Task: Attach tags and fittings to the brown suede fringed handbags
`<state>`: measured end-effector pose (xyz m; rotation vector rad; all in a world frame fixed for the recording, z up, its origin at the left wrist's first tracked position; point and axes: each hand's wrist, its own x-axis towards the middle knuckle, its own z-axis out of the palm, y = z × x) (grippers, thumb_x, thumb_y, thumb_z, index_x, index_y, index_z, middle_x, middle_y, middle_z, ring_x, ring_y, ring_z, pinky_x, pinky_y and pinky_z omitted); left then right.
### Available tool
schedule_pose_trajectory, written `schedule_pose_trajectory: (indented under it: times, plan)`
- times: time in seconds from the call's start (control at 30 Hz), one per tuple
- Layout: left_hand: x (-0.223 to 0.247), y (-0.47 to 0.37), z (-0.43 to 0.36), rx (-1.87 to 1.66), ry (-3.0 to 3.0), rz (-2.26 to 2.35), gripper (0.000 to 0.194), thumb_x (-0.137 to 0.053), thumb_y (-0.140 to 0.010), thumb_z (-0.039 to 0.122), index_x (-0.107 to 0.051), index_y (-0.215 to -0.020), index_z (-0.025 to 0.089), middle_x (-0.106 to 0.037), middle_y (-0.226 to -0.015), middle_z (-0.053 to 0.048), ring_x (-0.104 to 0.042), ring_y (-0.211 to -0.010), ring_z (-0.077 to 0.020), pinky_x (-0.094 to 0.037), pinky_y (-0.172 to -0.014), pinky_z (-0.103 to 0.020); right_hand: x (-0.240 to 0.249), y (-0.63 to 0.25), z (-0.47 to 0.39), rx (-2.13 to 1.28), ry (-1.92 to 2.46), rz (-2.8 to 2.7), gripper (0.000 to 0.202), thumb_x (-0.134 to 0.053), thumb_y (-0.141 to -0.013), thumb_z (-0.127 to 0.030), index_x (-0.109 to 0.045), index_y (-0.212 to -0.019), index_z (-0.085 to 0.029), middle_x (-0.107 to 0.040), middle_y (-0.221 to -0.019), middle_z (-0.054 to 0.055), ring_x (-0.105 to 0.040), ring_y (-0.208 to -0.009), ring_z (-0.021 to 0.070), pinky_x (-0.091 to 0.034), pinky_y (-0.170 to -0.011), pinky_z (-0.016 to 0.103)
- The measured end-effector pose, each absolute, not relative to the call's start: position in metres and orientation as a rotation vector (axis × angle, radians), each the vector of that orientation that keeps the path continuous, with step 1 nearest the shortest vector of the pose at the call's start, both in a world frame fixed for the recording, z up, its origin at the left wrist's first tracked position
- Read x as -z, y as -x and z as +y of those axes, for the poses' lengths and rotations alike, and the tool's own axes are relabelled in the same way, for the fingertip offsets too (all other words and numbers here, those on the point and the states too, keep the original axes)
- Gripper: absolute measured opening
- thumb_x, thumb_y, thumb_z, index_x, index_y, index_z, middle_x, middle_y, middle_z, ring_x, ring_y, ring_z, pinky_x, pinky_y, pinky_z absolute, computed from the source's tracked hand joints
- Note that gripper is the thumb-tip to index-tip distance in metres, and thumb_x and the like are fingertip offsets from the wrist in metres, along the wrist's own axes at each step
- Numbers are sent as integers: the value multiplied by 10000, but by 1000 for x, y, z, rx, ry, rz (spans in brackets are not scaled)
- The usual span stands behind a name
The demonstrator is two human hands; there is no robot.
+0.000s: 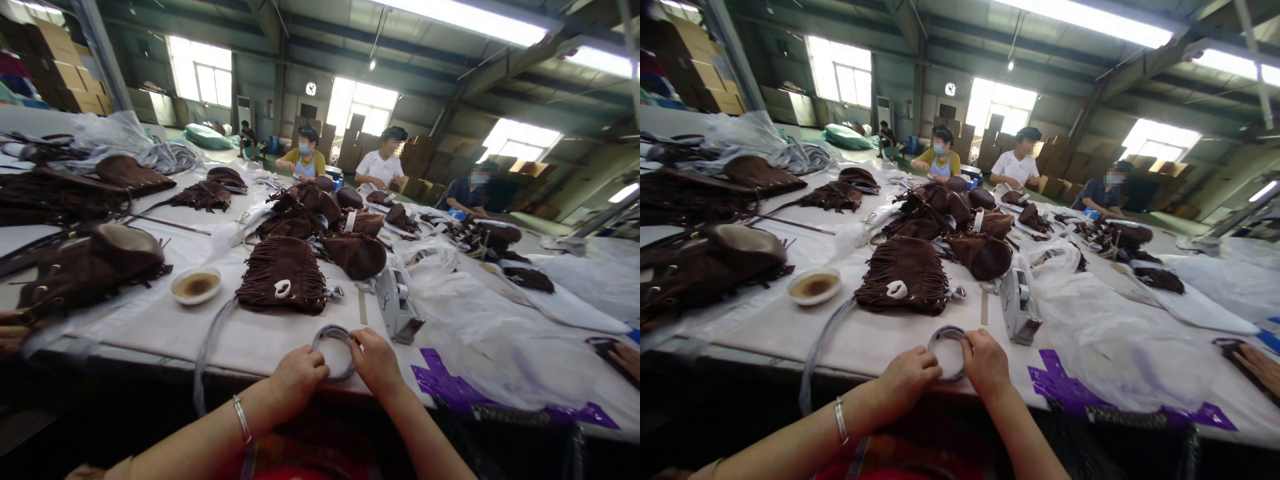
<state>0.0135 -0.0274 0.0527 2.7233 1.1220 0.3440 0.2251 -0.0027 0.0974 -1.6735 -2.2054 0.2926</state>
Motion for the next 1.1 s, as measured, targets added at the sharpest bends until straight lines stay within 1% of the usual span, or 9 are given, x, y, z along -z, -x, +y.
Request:
schedule_pose_trajectory:
  times: [0.13, 0.23, 0.37, 0.53, 0.67, 0.8, 0.9, 1.03, 1.1]
  plan:
    - [-59, -14, -27, -261, -2747, 1085, 100, -607, -844, 157, -618, -926, 211, -638, -934, -34, -540, -788, -211, -443, -672, -311, -102, -199, 15, -183, 1869, -2389, 181, -527, -947, -240, -697, -955, -179, -719, -938, 92, -679, -902, 223, -468, -772, 298]
    - [-57, -13, -26, -246, -2769, 1086, 79, -594, -847, 163, -618, -912, 202, -635, -929, -36, -553, -789, -215, -442, -661, -307, -98, -180, 22, -146, 1927, -2491, 191, -518, -920, -207, -693, -996, -194, -733, -955, 88, -691, -856, 224, -453, -704, 297]
    - [-55, -8, -28, -329, -2781, 1086, 128, -572, -845, 144, -617, -951, 200, -630, -970, -45, -564, -805, -208, -443, -671, -298, -95, -177, 28, -263, 1831, -2594, 194, -551, -884, -249, -718, -983, -235, -750, -966, 61, -687, -887, 224, -441, -715, 297]
    - [-55, -2, -25, -346, -2783, 1051, 132, -550, -844, 128, -622, -929, 199, -631, -961, -41, -582, -813, -203, -439, -670, -291, -102, -190, 32, -503, 1625, -2675, 276, -524, -928, -377, -760, -864, -250, -759, -915, 26, -673, -845, 190, -427, -710, 269]
    - [-60, -2, -24, -321, -2747, 1067, 130, -524, -858, 128, -630, -896, 193, -627, -917, -36, -582, -773, -190, -429, -646, -282, -100, -190, 32, -479, 1685, -2681, 255, -522, -908, -265, -757, -812, -239, -756, -886, 32, -669, -833, 190, -423, -722, 270]
    - [-69, 1, -24, -363, -2647, 1037, 112, -550, -901, 239, -651, -901, 191, -637, -941, -44, -587, -791, -185, -459, -692, -276, -93, -185, 28, -340, 1764, -2608, 268, -487, -898, -174, -711, -1029, -243, -743, -983, 49, -663, -920, 207, -419, -769, 283]
    - [-71, 4, -17, -547, -2530, 1018, 196, -530, -947, 321, -677, -929, 193, -645, -995, -57, -602, -877, -184, -482, -792, -273, -92, -188, 25, -329, 1614, -2718, 246, -492, -914, -193, -648, -1097, -246, -729, -976, 40, -659, -887, 202, -406, -741, 275]
    - [-66, 3, 5, -563, -2467, 1196, 237, -468, -955, 216, -695, -902, 169, -642, -906, -66, -600, -789, -166, -478, -741, -255, -94, -197, 25, -385, 1410, -2834, 181, -530, -884, -184, -602, -1043, -231, -713, -962, 30, -652, -890, 196, -387, -729, 264]
    - [-63, 1, 16, -533, -2486, 1221, 212, -486, -933, 194, -695, -961, 169, -640, -905, -64, -597, -763, -164, -469, -708, -249, -92, -201, 27, -427, 1411, -2800, 198, -540, -859, -167, -582, -1044, -224, -709, -965, 28, -652, -907, 196, -389, -735, 261]
